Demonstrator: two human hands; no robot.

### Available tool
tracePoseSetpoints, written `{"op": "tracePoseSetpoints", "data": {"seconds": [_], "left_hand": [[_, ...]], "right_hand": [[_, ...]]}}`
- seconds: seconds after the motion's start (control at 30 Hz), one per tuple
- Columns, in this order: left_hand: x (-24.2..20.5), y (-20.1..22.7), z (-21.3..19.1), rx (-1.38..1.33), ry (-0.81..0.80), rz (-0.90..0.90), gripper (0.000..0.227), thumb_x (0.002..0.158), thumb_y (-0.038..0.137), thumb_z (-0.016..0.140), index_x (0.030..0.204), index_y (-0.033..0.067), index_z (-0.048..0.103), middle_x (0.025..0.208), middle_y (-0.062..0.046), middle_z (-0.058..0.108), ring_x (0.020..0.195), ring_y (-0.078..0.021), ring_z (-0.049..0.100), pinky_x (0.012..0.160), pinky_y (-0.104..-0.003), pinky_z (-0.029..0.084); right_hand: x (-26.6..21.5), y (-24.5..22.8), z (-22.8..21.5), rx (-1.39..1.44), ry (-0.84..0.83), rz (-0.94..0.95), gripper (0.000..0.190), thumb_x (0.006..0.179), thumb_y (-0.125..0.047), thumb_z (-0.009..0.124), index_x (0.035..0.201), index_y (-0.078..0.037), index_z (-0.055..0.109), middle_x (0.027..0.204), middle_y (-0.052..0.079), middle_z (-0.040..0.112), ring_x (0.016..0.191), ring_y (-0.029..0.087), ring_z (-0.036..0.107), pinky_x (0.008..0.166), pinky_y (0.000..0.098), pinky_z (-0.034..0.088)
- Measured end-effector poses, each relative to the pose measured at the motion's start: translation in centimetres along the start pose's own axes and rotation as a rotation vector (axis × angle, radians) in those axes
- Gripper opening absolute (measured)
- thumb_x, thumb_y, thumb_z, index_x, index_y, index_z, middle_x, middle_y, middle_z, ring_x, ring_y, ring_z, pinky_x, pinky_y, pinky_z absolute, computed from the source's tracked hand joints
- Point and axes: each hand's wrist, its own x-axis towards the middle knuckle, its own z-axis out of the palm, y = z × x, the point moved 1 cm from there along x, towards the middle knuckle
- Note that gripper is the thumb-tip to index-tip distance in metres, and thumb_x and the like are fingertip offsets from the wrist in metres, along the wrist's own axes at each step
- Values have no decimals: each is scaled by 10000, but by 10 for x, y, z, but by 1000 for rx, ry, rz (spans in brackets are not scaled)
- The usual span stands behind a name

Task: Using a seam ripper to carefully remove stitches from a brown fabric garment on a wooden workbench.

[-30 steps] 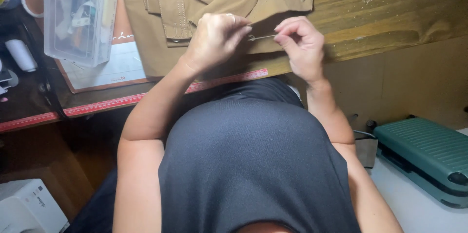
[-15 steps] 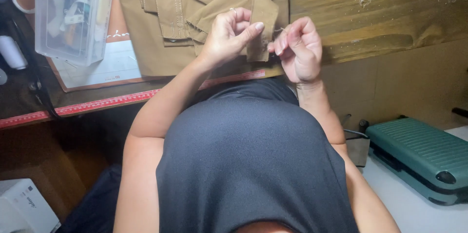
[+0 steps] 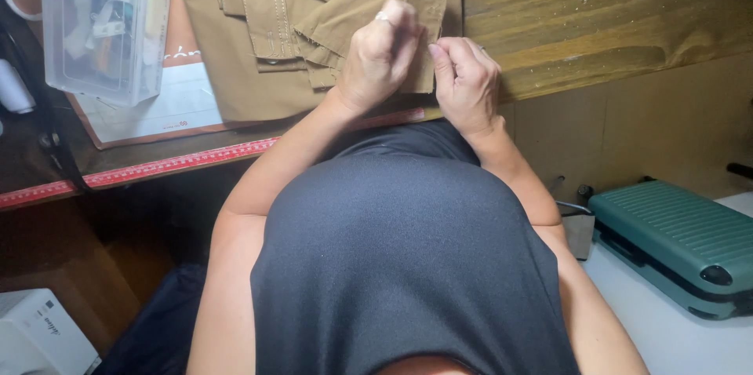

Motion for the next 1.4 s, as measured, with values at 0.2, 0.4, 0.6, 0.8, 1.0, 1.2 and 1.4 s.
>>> {"op": "tracePoseSetpoints", "data": {"seconds": [0.2,0.4,0.6,0.8,1.0,1.2,1.4], "left_hand": [[3,-18,-18,-79,-400,-82,654,872,54,794,1449,27,490,1354,-175,630,1262,-320,624,1091,-402,488],[10,-15,-22,-75,-476,-245,753,857,127,872,1486,66,463,1413,-143,607,1308,-297,598,1081,-380,456],[7,-26,-18,-160,-436,-254,806,836,176,924,1497,65,477,1500,-128,583,1393,-269,566,1165,-373,427],[3,-25,-20,-227,-431,-380,745,882,229,876,1508,139,482,1396,-69,610,1093,-188,648,934,-307,559],[4,-21,-17,-189,-435,-394,742,857,102,812,1513,127,467,1450,-90,586,989,-180,671,865,-306,564],[-6,-26,-12,-347,-263,-249,628,1112,222,669,1625,171,309,1592,-95,521,1052,-122,632,1021,-285,589],[4,21,4,-268,39,-292,322,1111,-4,488,1416,74,559,1398,-106,655,1322,-222,655,1188,-313,505]], "right_hand": [[0,12,-4,343,-106,196,277,1128,-242,543,925,-65,608,703,21,573,642,166,519,652,345,432],[-4,41,-21,627,84,275,316,1130,-266,557,920,-37,616,780,68,553,712,146,507,702,283,406],[28,17,-1,1279,33,219,230,1083,-239,581,936,-62,597,1090,134,691,1134,279,683,1060,376,555],[28,33,-12,1289,-94,456,240,1094,-221,543,905,-73,552,841,102,616,814,200,616,851,276,496],[19,21,-35,1341,-154,522,247,1102,-204,531,893,-71,541,812,87,570,731,165,519,686,274,427],[30,24,-24,1514,-76,531,215,1098,-173,520,904,-87,554,843,80,579,730,153,524,759,318,534],[35,-3,-4,1687,-86,555,228,1090,-205,500,896,-97,550,788,49,513,687,131,441,719,293,441]]}}
